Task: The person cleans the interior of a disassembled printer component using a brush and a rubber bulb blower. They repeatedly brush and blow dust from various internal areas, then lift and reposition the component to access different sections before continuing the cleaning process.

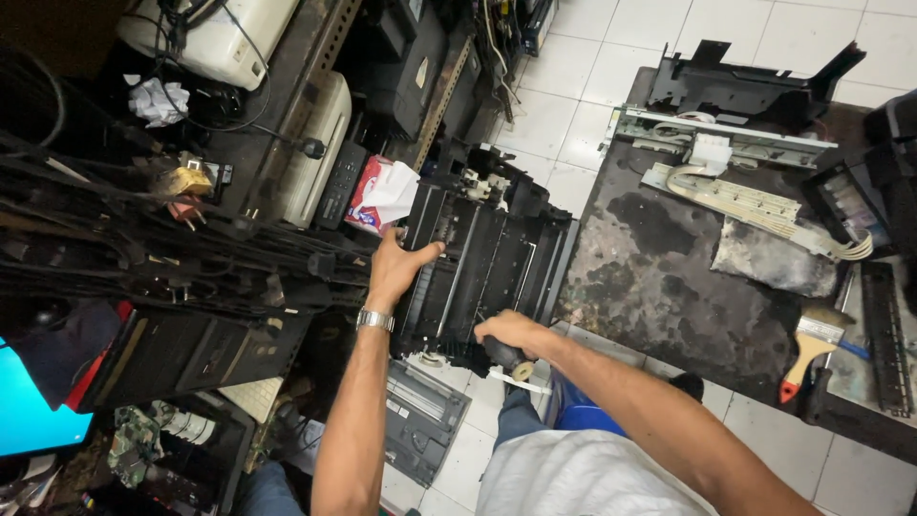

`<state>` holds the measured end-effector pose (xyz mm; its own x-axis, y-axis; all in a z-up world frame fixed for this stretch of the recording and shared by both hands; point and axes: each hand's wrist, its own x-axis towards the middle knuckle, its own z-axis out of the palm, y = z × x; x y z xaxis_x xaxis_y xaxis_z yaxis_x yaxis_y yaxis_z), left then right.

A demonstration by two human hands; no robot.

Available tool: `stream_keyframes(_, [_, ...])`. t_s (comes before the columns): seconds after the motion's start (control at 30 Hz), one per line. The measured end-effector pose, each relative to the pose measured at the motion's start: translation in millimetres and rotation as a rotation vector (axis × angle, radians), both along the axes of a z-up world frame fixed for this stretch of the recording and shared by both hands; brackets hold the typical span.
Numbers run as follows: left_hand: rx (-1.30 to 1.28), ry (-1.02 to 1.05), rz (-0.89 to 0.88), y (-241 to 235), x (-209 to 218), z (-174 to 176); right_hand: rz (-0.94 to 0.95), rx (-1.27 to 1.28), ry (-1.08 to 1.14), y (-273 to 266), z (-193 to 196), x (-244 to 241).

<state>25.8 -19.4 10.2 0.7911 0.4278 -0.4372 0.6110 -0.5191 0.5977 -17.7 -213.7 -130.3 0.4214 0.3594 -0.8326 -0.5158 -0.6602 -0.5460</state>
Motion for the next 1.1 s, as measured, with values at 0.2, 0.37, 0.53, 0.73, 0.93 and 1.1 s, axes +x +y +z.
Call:
stream_keyframes(0.2, [-0.004, 0.014, 0.001, -10, 3, 8, -0.062, 0.018, -0.052, 8, -34, -19])
stream_keyframes(0.37, [0.015, 0.023, -0.008, -7, 11, 2, -0.01, 0.062, 0.001, 0, -25, -22])
stream_keyframes(0.53, [0.016, 0.033, -0.022, -12, 14, 6, 0.012, 0.079, 0.04, 2, -22, -24])
stream_keyframes(0.73, [0.051, 0.078, -0.066, -12, 17, 1, 0.011, 0.047, -0.017, 3, -10, -25])
stream_keyframes(0.93, [0.033, 0.041, -0.123, -5, 21, -7, 0.05, 0.063, -0.021, 2, -25, -28])
stream_keyframes(1.1, [0.021, -0.004, -0.208, -18, 27, 10, 0.023, 0.101, -0.088, -20, -4, -30])
